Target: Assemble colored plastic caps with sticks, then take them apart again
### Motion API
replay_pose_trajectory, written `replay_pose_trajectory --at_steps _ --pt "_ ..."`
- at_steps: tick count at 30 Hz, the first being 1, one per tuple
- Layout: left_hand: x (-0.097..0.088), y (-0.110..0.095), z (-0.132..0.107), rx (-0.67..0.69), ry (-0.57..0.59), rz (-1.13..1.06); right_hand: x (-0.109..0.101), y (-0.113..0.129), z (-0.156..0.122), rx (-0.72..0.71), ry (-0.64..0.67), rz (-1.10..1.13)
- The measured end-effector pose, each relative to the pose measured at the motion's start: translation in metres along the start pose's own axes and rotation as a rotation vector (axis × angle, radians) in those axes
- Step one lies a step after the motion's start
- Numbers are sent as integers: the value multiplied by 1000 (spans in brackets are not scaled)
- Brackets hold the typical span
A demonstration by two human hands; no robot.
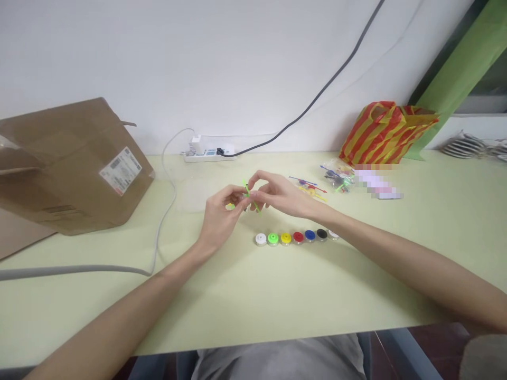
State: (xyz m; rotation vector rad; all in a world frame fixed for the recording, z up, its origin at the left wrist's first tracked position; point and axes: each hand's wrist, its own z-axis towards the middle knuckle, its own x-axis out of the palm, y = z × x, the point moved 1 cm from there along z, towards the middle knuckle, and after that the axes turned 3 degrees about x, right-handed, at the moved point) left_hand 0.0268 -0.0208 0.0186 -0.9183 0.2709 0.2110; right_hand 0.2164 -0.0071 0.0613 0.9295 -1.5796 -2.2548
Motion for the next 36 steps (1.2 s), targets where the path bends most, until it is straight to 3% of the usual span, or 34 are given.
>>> replay_pose_trajectory --at_steps 10,15,21,27,29,33,36 --pt "0 -10 1 107 184 228 -1 -5 2 113 15 74" --pt "4 -11 -1 78 280 210 -10 -5 0 232 148 66" --pt "3 -17 -2 138 292 243 -17 -9 2 222 276 234" --pt "2 -10 -5 151 376 299 -28 -4 -2 263 251 403" --pt "1 -6 -3 103 327 292 -32 -7 0 256 163 365" --pt "-7 6 7 -8 35 87 -28 -24 19 352 -90 298" --pt "-16 19 16 -65 -132 -68 -14 -34 39 491 -109 258"
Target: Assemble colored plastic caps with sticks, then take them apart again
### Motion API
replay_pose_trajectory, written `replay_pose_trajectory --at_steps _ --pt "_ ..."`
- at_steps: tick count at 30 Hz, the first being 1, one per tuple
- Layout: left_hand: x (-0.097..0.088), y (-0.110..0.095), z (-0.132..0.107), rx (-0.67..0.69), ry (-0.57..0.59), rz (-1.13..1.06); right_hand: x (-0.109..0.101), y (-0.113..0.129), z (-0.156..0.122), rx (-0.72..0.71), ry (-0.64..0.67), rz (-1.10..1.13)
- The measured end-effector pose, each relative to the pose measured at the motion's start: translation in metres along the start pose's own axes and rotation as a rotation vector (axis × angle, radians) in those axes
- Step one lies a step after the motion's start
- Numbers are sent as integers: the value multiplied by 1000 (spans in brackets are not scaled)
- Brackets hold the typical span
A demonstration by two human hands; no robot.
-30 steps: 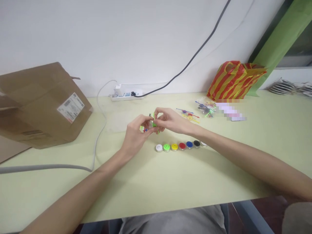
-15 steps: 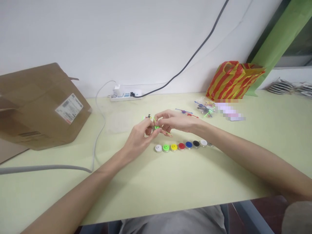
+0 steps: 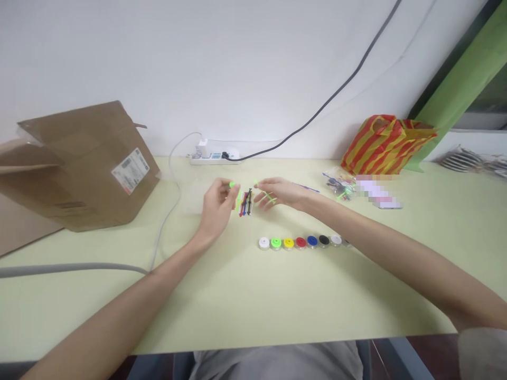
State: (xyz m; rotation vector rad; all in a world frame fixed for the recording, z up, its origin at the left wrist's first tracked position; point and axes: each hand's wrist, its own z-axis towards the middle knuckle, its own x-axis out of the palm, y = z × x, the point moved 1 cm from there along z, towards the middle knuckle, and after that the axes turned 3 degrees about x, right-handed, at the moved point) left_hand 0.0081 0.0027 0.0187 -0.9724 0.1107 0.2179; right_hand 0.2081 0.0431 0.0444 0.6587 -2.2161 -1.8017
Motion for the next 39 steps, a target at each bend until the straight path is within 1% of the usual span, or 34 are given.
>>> replay_pose_trajectory --at_steps 2,3,6,8,11,13,14,16,18,22,23,25,28,30,31,33,35,37,39 --pt "-5 8 5 -24 -49 -44 9 3 7 43 -16 -88" --pt "-6 11 7 -32 -63 -55 12 5 8 41 -34 -144" --pt "-7 16 7 -44 -69 -79 14 11 -1 -37 -71 -285" --pt "-4 12 3 -37 -35 -77 10 13 -12 -123 -77 -339" --pt "4 -3 -7 -2 73 -9 7 12 -34 -247 -40 -334" --pt "11 -17 -16 21 177 34 8 12 -49 -310 15 -290" --pt "15 -24 -21 16 217 28 9 12 -57 -332 42 -269" --pt "21 -37 -30 -15 246 -43 12 14 -72 -373 77 -261" --pt "25 -46 -35 -62 281 -95 13 17 -85 -432 89 -322" --pt "28 -54 -38 -148 460 -133 13 24 -104 -611 70 -581" --pt "28 -55 -38 -151 490 -121 14 24 -106 -656 75 -643" --pt "29 -56 -38 -132 515 -63 15 24 -108 -722 120 -751" --pt "29 -58 -38 -41 533 30 18 27 -107 -783 220 -909" --pt "29 -57 -39 10 548 47 21 31 -105 -816 286 -1009" --pt "30 -57 -39 13 549 40 22 33 -105 -824 314 -1048" --pt "30 -56 -40 -31 548 -3 23 38 -104 -823 346 -1089" --pt "31 -57 -41 -112 567 -94 22 40 -105 -820 348 -1081" --pt "32 -61 -43 -171 587 -204 20 41 -108 -825 346 -1022" --pt "34 -67 -47 -184 586 -303 17 41 -113 -825 337 -941"
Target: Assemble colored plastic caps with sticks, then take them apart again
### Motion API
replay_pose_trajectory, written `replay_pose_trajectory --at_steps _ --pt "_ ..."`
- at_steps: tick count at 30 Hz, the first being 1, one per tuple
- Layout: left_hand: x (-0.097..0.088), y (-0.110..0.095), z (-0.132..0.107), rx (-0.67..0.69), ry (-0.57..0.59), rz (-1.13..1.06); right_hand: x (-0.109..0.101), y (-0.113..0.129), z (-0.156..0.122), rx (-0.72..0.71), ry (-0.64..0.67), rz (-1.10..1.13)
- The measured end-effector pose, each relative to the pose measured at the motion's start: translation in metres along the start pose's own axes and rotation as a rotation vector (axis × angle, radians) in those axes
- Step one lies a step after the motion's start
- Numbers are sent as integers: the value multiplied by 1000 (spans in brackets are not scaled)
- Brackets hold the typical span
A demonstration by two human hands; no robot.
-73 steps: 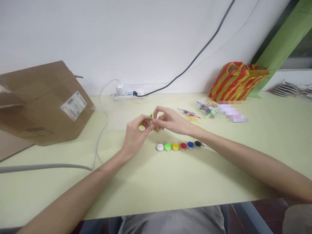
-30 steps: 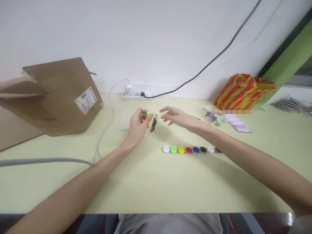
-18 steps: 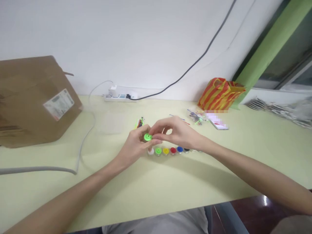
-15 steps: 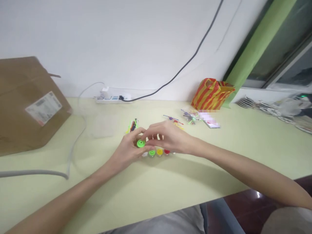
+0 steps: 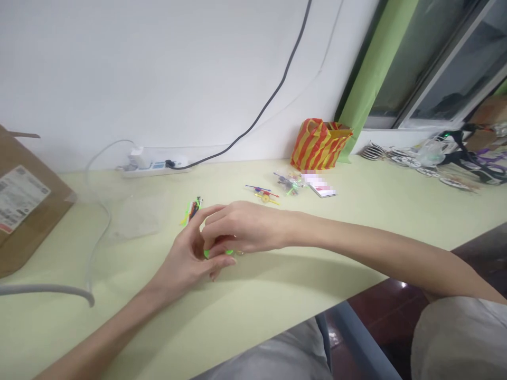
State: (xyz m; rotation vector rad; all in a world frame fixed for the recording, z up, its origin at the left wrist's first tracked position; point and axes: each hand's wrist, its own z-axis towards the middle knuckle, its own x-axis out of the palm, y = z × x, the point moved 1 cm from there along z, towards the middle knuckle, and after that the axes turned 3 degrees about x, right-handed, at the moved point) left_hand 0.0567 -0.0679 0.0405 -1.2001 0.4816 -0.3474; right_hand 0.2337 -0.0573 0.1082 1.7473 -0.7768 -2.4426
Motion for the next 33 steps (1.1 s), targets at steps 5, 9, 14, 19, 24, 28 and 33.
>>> replay_pose_trajectory --at_steps 5,9,14,19,24,28,33 --pt "6 -7 -3 38 26 -66 -17 9 -22 109 -124 0" --pt "-1 -5 -2 97 -123 80 -39 -4 -73 341 -198 -211" --pt "-9 8 2 74 -216 206 -38 -56 -164 853 -22 -280" --pt "-9 17 3 32 -221 220 -12 -75 -203 1034 -3 56" --pt "-9 18 2 33 -222 286 -5 -67 -199 979 -81 167" --pt "-10 19 2 36 -224 302 -7 -66 -195 920 -92 177" --pt "-10 18 3 40 -230 317 -7 -66 -193 915 -96 154"
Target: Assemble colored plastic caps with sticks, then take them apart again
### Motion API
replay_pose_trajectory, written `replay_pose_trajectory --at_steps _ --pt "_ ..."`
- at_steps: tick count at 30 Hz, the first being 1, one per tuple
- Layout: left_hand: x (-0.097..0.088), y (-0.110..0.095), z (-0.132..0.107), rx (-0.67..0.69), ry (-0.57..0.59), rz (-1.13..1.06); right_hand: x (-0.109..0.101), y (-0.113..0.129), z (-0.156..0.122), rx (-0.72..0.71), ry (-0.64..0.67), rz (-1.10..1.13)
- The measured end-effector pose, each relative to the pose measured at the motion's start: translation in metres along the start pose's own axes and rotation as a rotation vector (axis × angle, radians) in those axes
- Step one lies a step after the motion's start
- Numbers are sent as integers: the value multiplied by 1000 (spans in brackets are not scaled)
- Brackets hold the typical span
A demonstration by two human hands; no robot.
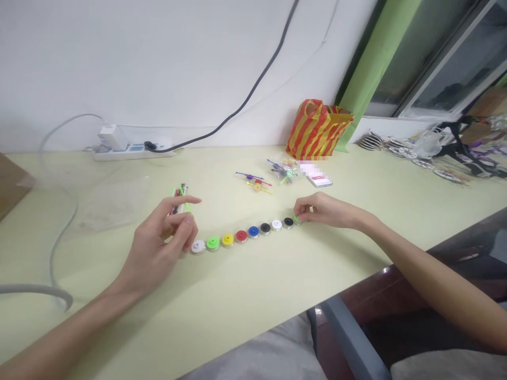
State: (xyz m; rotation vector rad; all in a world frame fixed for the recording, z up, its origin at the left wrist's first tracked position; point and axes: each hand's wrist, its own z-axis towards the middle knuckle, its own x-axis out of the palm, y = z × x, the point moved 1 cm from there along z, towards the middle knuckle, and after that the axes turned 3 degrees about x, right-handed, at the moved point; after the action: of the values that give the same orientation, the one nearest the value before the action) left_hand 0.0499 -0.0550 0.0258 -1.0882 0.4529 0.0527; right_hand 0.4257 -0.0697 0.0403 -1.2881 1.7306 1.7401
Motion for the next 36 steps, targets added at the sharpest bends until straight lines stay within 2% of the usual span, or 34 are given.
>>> replay_pose_trajectory --at_steps 6,10,15,18,20,22,23,24,26,28,30,32,36 --pt "-1 0 0 4 18 3 0 3 1 -35 10 7" --pt "0 3 -1 0 38 -13 4 2 6 8 13 -43" --pt "0 0 0 5 32 -10 13 12 10 7 -10 -260" --pt "0 -5 -1 16 45 2 8 23 15 -21 -9 -391" --pt "1 -8 -3 22 57 20 -2 28 26 -1 113 -387" --pt "2 -9 -4 33 81 28 -16 30 45 21 277 -327" --pt "2 -8 -4 43 93 30 -23 31 57 10 315 -301" --pt "3 -7 -4 53 104 32 -30 32 71 -14 270 -292" --pt "3 -4 -5 67 118 38 -37 34 100 -82 36 -332" --pt "3 -2 -5 67 119 42 -34 36 125 -115 -140 -372" --pt "2 -1 -5 63 121 36 -21 38 142 -115 -175 -420" --pt "2 -2 -6 62 124 23 -7 42 150 -113 -150 -471" --pt "3 -2 -3 -5 83 -22 10 64 146 -177 -163 -448"
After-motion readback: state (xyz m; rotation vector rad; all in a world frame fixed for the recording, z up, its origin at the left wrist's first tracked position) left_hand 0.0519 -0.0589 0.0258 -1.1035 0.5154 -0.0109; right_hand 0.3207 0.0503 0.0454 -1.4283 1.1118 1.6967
